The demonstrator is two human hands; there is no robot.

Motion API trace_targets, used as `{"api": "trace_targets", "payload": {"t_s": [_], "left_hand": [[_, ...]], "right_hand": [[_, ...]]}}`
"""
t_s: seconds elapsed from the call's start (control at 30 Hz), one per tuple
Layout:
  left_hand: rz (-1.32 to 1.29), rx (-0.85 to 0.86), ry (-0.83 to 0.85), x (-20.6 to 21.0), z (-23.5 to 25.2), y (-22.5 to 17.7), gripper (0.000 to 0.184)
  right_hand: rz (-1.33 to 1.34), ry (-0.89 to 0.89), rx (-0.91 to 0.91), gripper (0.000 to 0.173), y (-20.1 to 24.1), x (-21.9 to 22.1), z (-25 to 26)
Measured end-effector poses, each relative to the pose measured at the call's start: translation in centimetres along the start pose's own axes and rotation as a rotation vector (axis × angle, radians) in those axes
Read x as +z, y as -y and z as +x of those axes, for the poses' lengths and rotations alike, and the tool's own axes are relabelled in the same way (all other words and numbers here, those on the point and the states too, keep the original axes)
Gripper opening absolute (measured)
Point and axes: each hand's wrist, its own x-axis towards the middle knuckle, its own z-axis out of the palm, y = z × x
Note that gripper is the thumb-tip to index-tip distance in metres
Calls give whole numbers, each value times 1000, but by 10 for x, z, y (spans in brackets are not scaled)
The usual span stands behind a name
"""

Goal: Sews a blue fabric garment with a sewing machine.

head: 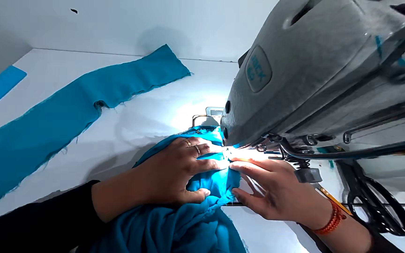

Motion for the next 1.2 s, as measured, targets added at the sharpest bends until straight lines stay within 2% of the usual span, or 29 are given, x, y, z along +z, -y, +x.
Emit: {"api": "trace_targets", "payload": {"t_s": [1.2], "left_hand": [[-22, -9, -13, 0, 3, 2, 46]], "right_hand": [[24, 37, 50, 42, -6, 1, 0]]}}
